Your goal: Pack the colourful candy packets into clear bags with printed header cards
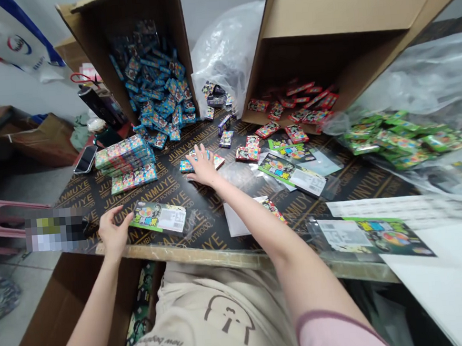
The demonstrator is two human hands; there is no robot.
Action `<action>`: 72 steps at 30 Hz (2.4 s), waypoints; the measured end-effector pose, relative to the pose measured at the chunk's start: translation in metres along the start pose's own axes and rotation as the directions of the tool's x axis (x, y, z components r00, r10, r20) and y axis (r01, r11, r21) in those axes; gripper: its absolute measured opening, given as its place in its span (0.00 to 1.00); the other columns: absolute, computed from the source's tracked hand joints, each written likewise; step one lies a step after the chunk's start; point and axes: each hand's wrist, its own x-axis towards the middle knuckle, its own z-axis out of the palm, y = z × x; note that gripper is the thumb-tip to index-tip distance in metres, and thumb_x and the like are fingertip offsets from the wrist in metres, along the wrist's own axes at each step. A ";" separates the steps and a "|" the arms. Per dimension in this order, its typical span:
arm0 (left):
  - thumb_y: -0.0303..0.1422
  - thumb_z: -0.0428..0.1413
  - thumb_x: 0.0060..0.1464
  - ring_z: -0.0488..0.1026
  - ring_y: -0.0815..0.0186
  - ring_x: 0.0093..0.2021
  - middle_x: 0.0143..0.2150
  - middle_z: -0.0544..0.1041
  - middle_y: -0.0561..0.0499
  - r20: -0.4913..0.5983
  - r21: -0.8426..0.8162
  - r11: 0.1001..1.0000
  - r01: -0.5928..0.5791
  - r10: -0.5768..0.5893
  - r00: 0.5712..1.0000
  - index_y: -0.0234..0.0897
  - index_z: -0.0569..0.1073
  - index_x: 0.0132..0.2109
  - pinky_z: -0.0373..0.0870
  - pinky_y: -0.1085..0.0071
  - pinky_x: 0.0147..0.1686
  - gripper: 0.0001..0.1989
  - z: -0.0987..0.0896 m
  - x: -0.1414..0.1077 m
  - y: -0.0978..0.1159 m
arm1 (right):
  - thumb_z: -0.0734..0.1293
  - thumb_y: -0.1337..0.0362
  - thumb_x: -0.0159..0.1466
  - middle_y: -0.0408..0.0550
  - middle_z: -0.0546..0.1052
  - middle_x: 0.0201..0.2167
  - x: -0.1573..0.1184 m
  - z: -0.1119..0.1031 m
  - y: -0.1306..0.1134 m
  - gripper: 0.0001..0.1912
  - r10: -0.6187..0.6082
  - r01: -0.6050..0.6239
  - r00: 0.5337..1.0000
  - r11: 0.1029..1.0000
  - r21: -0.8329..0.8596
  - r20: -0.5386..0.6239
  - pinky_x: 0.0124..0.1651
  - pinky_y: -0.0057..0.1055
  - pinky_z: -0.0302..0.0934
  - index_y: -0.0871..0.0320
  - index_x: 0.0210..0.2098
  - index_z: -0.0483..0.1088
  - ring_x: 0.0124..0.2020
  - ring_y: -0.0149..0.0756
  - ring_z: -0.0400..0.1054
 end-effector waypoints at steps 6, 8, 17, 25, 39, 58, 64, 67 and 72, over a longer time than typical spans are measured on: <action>0.45 0.63 0.44 0.76 0.58 0.46 0.45 0.76 0.42 0.317 -0.391 0.864 0.318 -0.198 0.928 0.33 0.74 0.43 0.73 0.59 0.47 0.23 0.001 -0.016 0.039 | 0.73 0.65 0.55 0.63 0.50 0.69 0.002 -0.005 -0.024 0.24 -0.131 0.115 0.974 0.989 0.097 0.184 0.59 0.67 0.40 0.57 0.50 0.69 0.70 0.61 0.35; 0.46 0.62 0.46 0.77 0.59 0.43 0.42 0.77 0.43 0.556 -0.491 0.660 0.569 -0.265 0.788 0.32 0.73 0.45 0.75 0.62 0.44 0.25 0.007 -0.024 0.057 | 0.73 0.68 0.54 0.57 0.48 0.70 -0.021 -0.018 -0.042 0.25 -0.301 0.259 0.932 0.943 0.208 0.201 0.61 0.64 0.40 0.53 0.51 0.70 0.71 0.57 0.33; 0.26 0.69 0.34 0.78 0.68 0.27 0.31 0.80 0.51 0.831 -0.381 0.390 0.838 -0.254 0.496 0.33 0.69 0.49 0.77 0.73 0.29 0.32 0.043 -0.054 0.091 | 0.71 0.56 0.57 0.55 0.47 0.70 -0.116 -0.059 -0.055 0.46 -0.314 0.251 0.948 0.830 0.498 0.044 0.66 0.54 0.41 0.50 0.68 0.46 0.71 0.50 0.37; 0.37 0.64 0.46 0.70 0.52 0.57 0.56 0.73 0.39 0.803 -0.358 0.896 0.264 0.151 0.576 0.39 0.63 0.61 0.68 0.52 0.54 0.36 0.038 -0.041 0.088 | 0.70 0.57 0.50 0.53 0.72 0.53 -0.140 -0.051 -0.046 0.39 -0.163 0.221 0.971 0.891 0.396 -0.176 0.60 0.48 0.47 0.53 0.61 0.59 0.54 0.50 0.65; 0.38 0.62 0.45 0.64 0.53 0.61 0.62 0.65 0.41 0.764 -0.108 0.749 -0.654 0.483 0.428 0.43 0.39 0.70 0.38 0.43 0.66 0.52 0.048 -0.015 0.061 | 0.68 0.55 0.57 0.54 0.72 0.56 -0.159 -0.043 -0.034 0.38 -0.093 0.122 0.978 0.981 0.154 -0.184 0.63 0.51 0.35 0.52 0.64 0.53 0.55 0.49 0.64; 0.38 0.63 0.44 0.66 0.53 0.60 0.58 0.68 0.42 0.714 -0.145 0.822 -0.551 0.473 0.517 0.42 0.37 0.70 0.48 0.47 0.65 0.55 0.046 -0.009 0.070 | 0.70 0.53 0.50 0.56 0.70 0.57 -0.157 -0.060 -0.021 0.46 -0.137 0.170 0.984 0.920 0.353 -0.117 0.65 0.56 0.27 0.54 0.65 0.52 0.58 0.51 0.61; 0.38 0.63 0.44 0.65 0.54 0.61 0.58 0.68 0.45 0.748 -0.232 0.761 -0.606 0.538 0.389 0.43 0.37 0.70 0.45 0.46 0.67 0.55 0.043 -0.009 0.076 | 0.71 0.54 0.49 0.56 0.66 0.60 -0.150 -0.069 -0.014 0.47 -0.270 0.214 0.959 0.890 0.403 0.088 0.64 0.60 0.28 0.53 0.65 0.52 0.62 0.52 0.55; 0.39 0.63 0.45 0.65 0.54 0.61 0.57 0.69 0.45 0.747 -0.267 0.745 -0.611 0.561 0.357 0.42 0.37 0.70 0.45 0.46 0.67 0.55 0.043 -0.013 0.078 | 0.71 0.56 0.49 0.55 0.66 0.60 -0.148 -0.073 -0.015 0.47 -0.272 0.223 0.958 0.907 0.356 0.093 0.64 0.61 0.28 0.53 0.65 0.53 0.62 0.54 0.55; 0.39 0.64 0.43 0.66 0.53 0.60 0.57 0.69 0.44 0.725 -0.283 0.749 -0.599 0.576 0.378 0.41 0.38 0.70 0.47 0.46 0.66 0.56 0.046 -0.022 0.079 | 0.70 0.55 0.50 0.54 0.68 0.59 -0.149 -0.071 -0.023 0.46 -0.274 0.251 0.961 0.913 0.321 0.027 0.65 0.60 0.27 0.52 0.65 0.52 0.61 0.54 0.57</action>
